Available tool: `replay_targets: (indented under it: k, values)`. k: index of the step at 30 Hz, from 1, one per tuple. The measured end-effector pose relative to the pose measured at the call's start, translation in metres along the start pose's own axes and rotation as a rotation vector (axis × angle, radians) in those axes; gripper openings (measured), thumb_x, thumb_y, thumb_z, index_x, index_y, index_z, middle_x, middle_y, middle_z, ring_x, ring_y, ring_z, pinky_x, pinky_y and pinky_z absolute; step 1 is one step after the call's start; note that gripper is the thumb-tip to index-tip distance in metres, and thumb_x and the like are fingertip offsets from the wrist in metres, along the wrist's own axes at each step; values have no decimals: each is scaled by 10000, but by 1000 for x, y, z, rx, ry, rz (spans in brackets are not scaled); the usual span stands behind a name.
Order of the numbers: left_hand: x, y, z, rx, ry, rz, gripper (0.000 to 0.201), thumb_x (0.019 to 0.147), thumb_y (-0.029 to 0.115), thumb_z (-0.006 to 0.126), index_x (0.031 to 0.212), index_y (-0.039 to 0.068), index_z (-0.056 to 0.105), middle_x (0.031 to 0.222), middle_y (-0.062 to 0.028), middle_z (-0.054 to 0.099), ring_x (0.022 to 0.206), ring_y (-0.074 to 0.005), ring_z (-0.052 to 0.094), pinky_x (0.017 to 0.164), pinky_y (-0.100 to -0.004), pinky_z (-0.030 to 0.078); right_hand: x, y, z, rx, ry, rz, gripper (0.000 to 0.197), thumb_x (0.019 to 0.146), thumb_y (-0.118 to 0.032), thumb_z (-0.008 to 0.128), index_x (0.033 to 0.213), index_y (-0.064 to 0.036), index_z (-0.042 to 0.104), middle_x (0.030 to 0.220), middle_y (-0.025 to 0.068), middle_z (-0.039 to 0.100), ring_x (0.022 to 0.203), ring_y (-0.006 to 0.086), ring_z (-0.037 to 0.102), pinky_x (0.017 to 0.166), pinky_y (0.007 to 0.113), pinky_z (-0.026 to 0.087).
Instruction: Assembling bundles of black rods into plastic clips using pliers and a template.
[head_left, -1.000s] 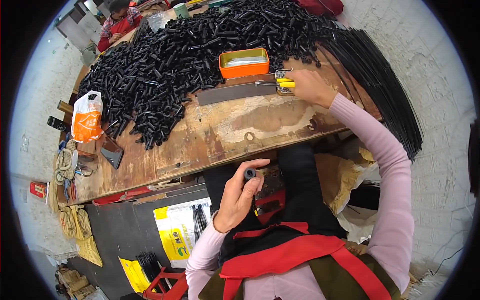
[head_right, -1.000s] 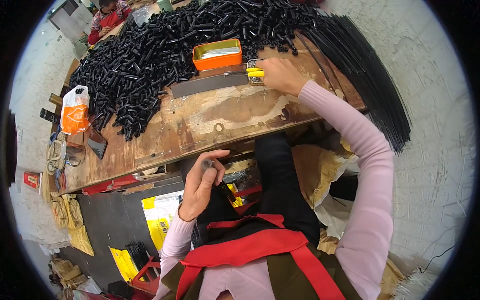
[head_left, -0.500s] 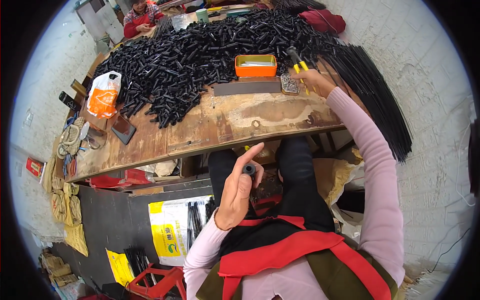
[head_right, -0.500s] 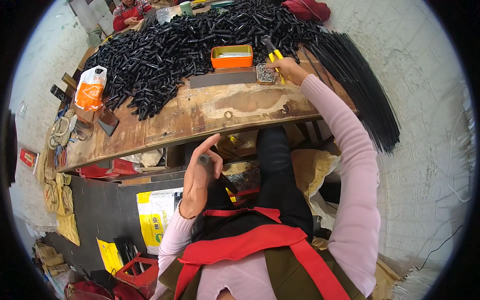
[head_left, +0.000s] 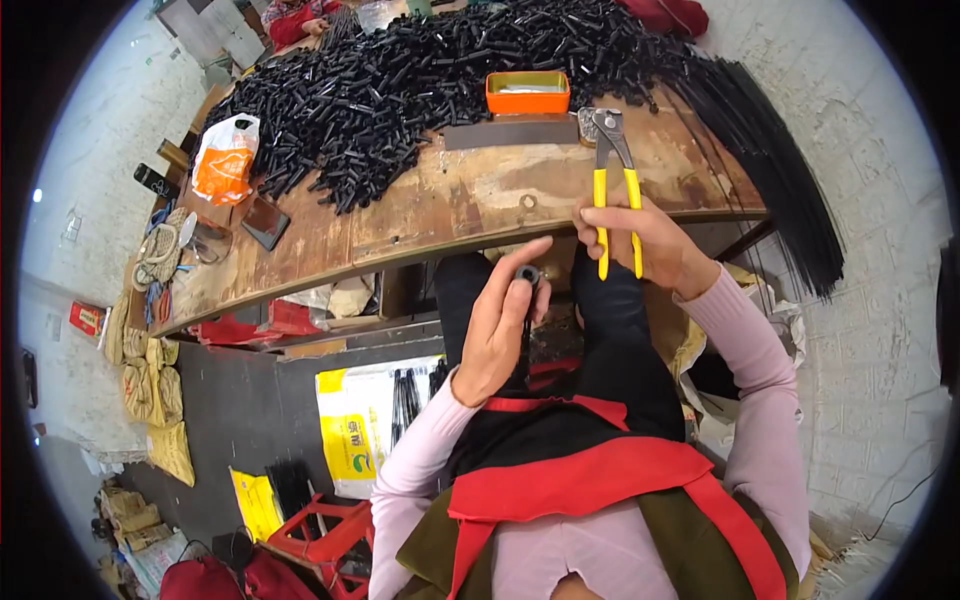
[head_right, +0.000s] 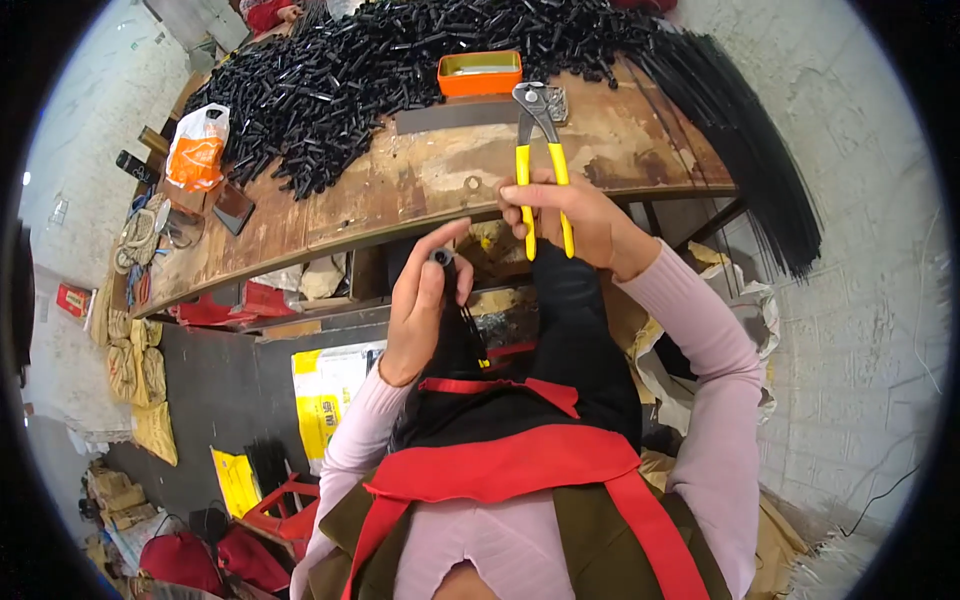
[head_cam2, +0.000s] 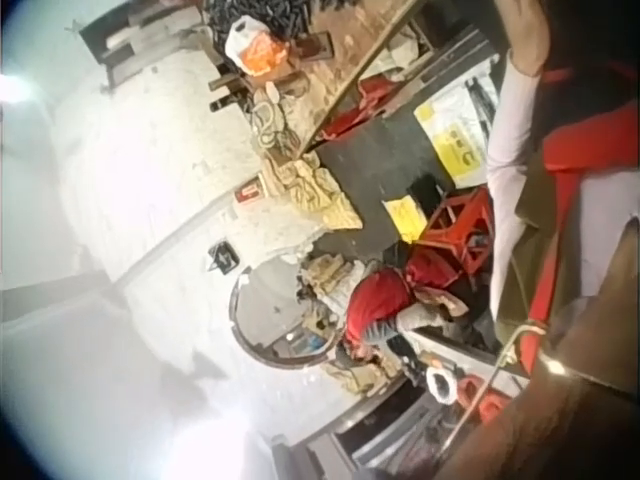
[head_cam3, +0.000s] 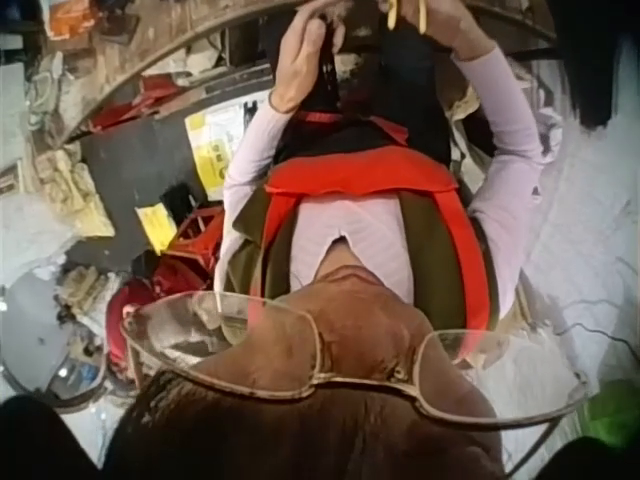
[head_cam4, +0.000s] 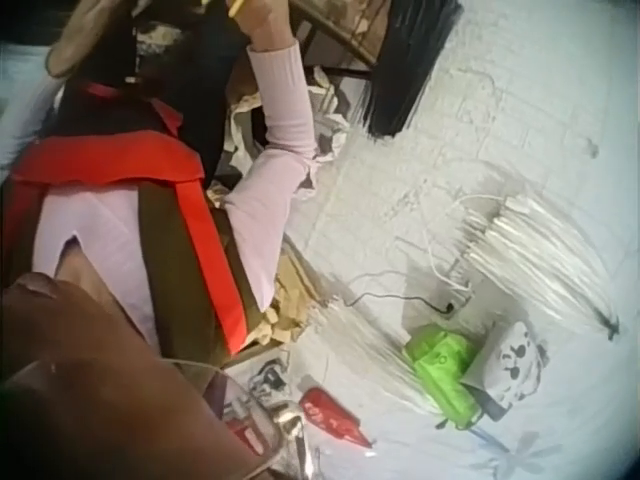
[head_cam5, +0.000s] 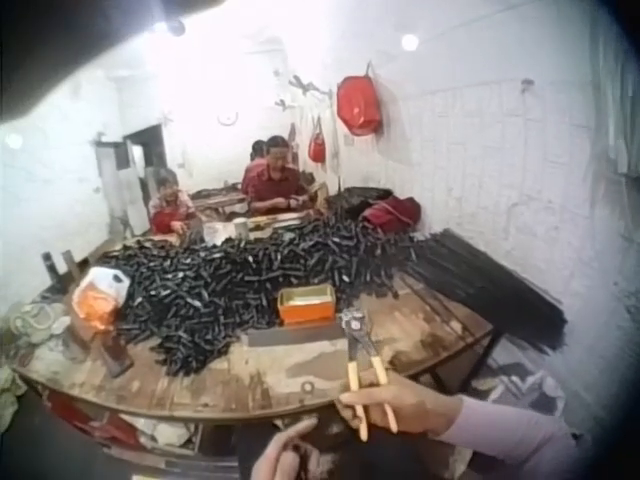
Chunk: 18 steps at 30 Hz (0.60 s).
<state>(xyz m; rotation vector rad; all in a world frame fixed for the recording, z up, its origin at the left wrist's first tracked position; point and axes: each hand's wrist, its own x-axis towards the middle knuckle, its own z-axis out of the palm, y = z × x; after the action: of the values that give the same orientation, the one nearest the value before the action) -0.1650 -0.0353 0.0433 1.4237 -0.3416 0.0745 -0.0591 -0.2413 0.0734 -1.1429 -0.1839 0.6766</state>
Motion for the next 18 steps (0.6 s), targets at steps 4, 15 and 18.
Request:
replay_targets:
  k: [4,15,18]
  values:
    - [6,2,7,-24,7,5,435,1055,286,400,1397,21,449,783,-2,472,709,-85,402,649,-225,357,-21,5,20,-44,-13,-37,218,922,-160,652,1074,-11,606,933,64,619,788,158,611,730,285,481]
    - [16,4,30,-11,-46,-27,555,1062,414,366,1391,-21,469,782,14,489,718,-69,421,635,-208,350,-40,38,29,-167,43,-317,176,965,-162,603,1040,-4,582,816,35,580,746,115,556,646,239,407]
    - [17,2,32,-30,-58,-16,563,1063,417,357,1390,-29,466,792,12,498,733,-76,439,642,-211,357,-42,43,30,-171,69,-393,164,966,-146,596,1039,1,582,810,32,574,734,117,549,648,239,412]
